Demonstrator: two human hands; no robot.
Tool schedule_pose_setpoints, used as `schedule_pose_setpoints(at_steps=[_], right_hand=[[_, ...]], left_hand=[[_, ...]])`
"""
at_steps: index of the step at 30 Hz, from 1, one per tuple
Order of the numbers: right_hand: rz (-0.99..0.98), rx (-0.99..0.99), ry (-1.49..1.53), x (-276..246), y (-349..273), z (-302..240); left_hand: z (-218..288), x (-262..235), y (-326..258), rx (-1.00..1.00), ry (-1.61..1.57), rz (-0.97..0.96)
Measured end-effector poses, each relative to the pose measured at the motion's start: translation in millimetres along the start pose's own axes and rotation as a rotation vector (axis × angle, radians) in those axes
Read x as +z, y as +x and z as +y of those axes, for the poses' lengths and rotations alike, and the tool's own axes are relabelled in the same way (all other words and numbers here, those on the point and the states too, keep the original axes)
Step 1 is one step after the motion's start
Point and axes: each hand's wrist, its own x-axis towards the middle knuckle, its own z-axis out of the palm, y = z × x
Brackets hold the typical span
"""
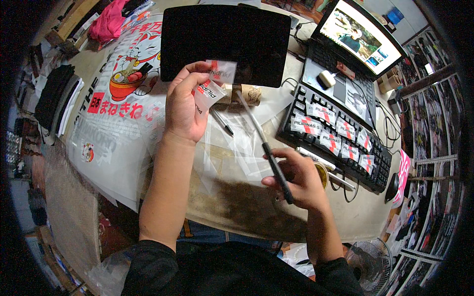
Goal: The person uses scissors to cut printed sticker sheets into individual pieces. They repeatedly pick up sheets, cut along printed lines, and place the cut pieces on the desk. The person also briefly uses the computer mouse and discards some cut pieces into a plastic bag.
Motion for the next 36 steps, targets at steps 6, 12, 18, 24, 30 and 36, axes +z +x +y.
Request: schedule_pose_setpoints(at_steps=[6, 12, 18, 24, 30, 36], right_hand=[[0.279, 0.015, 0.37, -0.1, 2.5, -1.7], [0.361, -0.01, 0.487, 4.2, 4.7, -3.1], [0.315, 0.005, 0.371, 5.8, 3.8, 2.7], [0.279, 0.051, 0.414, 8.2, 2.9, -4.1], [0.219, -0.038, 0.363, 7.4, 3.4, 6.4], [0.204, -0.084, 0.357, 17.2, 7.4, 6.2]], left_hand=[[-8.5, 12.1, -6.3, -0.02, 0.14, -0.046], [-25.3, 27.9, -23.2, 0.032, 0.331, -0.164], [-17.8, 33.1, -26.1, -0.006, 0.274, -0.126], [-21.9, 27.4, -22.7, 0.005, 0.307, -0.106], [-26.2, 28.3, -24.5, -0.034, 0.276, -0.077], [-36.6, 40.7, -37.3, -0.062, 0.268, -0.14]])
